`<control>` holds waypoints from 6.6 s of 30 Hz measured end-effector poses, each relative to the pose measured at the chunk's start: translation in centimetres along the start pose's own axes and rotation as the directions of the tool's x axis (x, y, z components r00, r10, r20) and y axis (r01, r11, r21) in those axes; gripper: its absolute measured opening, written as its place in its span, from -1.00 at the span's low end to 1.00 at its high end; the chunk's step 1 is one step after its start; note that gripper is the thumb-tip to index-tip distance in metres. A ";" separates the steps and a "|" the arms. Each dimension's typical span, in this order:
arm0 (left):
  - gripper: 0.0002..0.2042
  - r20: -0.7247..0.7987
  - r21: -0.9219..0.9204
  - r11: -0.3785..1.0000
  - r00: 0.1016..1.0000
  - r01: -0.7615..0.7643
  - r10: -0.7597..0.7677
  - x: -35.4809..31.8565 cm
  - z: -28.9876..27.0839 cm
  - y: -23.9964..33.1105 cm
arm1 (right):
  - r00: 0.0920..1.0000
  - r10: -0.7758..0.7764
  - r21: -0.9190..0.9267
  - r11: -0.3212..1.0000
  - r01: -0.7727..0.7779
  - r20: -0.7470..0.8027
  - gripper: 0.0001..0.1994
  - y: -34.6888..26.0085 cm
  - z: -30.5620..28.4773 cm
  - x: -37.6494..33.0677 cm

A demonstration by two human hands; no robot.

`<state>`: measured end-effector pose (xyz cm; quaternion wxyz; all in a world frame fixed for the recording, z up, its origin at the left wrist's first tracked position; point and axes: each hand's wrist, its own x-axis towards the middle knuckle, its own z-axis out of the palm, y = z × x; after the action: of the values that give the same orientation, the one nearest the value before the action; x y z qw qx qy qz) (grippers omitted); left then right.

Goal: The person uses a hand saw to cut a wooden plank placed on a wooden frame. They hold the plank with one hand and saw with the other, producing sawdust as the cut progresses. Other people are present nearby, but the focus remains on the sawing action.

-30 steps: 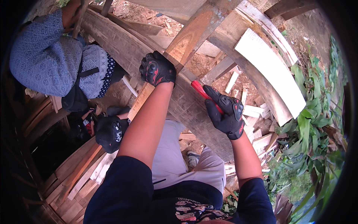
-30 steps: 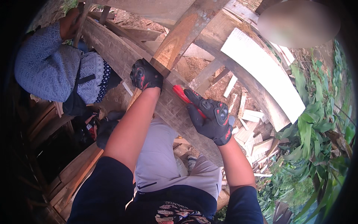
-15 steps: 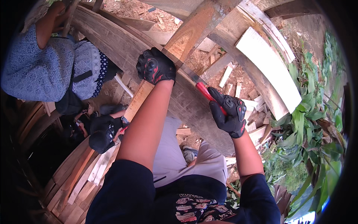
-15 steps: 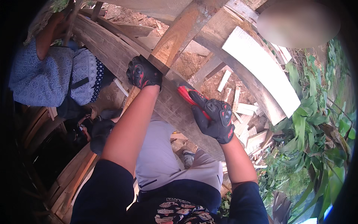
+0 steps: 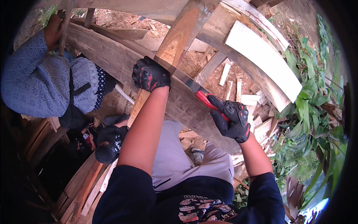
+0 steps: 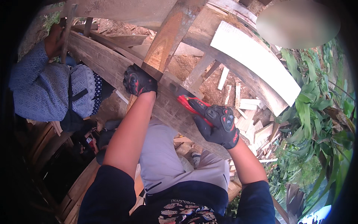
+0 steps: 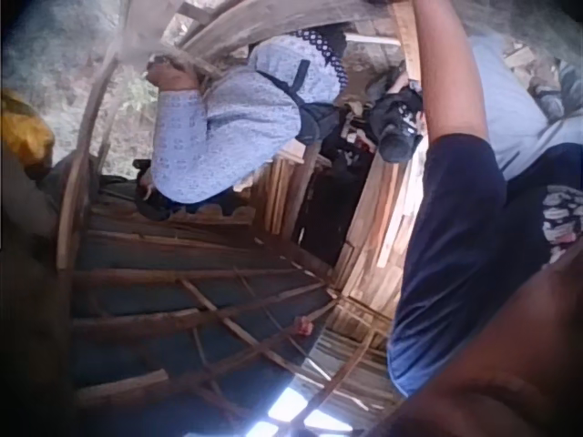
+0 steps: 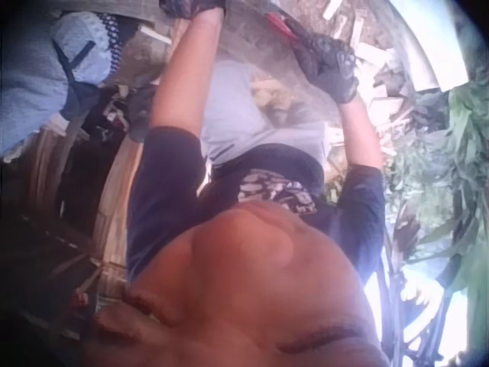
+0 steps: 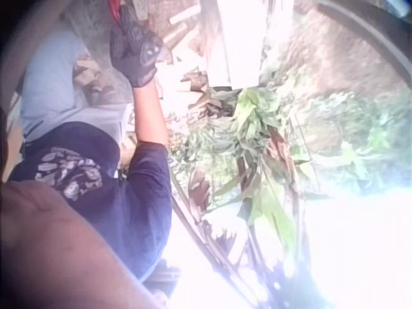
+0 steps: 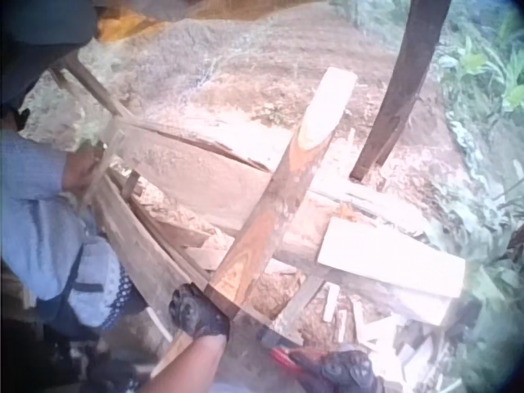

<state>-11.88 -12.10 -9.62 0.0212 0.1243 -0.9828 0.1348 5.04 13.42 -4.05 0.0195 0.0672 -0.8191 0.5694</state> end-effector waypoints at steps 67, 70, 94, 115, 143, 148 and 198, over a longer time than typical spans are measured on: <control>-0.60 0.022 -0.218 0.941 0.966 0.257 -0.259 0.7 0.9 -0.3 | 0.868 0.493 0.084 0.864 -0.497 0.062 -0.49 -5.5 5.4 7.3; -0.61 0.078 -0.217 0.938 0.963 0.270 -0.259 0.7 0.0 0.2 | 0.917 0.399 -0.005 0.917 -0.399 -0.031 -0.54 -5.3 6.6 7.1; -0.62 0.144 -0.181 0.944 0.957 0.276 -0.252 1.1 -0.8 0.5 | 0.935 0.355 -0.224 0.911 -0.347 -0.006 -0.58 -5.4 2.0 -5.6; -0.61 0.073 -0.146 0.982 0.991 0.123 -0.113 0.7 1.4 -0.8 | 0.932 0.354 -0.196 0.922 -0.334 0.078 -0.51 -5.7 -1.7 -8.1; -0.69 0.262 0.017 0.985 0.950 0.174 -0.172 1.2 -2.6 0.7 | 0.992 0.111 0.064 0.992 -0.107 -0.063 -0.41 -7.7 2.2 -3.7; -0.73 0.214 0.011 0.984 0.961 0.178 -0.176 1.0 -1.3 0.1 | 0.987 0.158 -0.014 0.987 -0.158 0.028 -0.41 -9.6 0.1 -2.0; -0.56 -0.016 -0.487 0.819 0.940 -0.305 0.341 -3.8 -6.8 -4.9 | 0.964 0.262 -0.208 0.942 -0.264 -0.035 -0.49 -13.9 2.8 3.0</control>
<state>-6.88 -13.93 -2.06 -0.0071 -0.0485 -0.9919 -0.1172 4.02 5.80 8.27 -0.0469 -0.0471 -0.8763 0.4772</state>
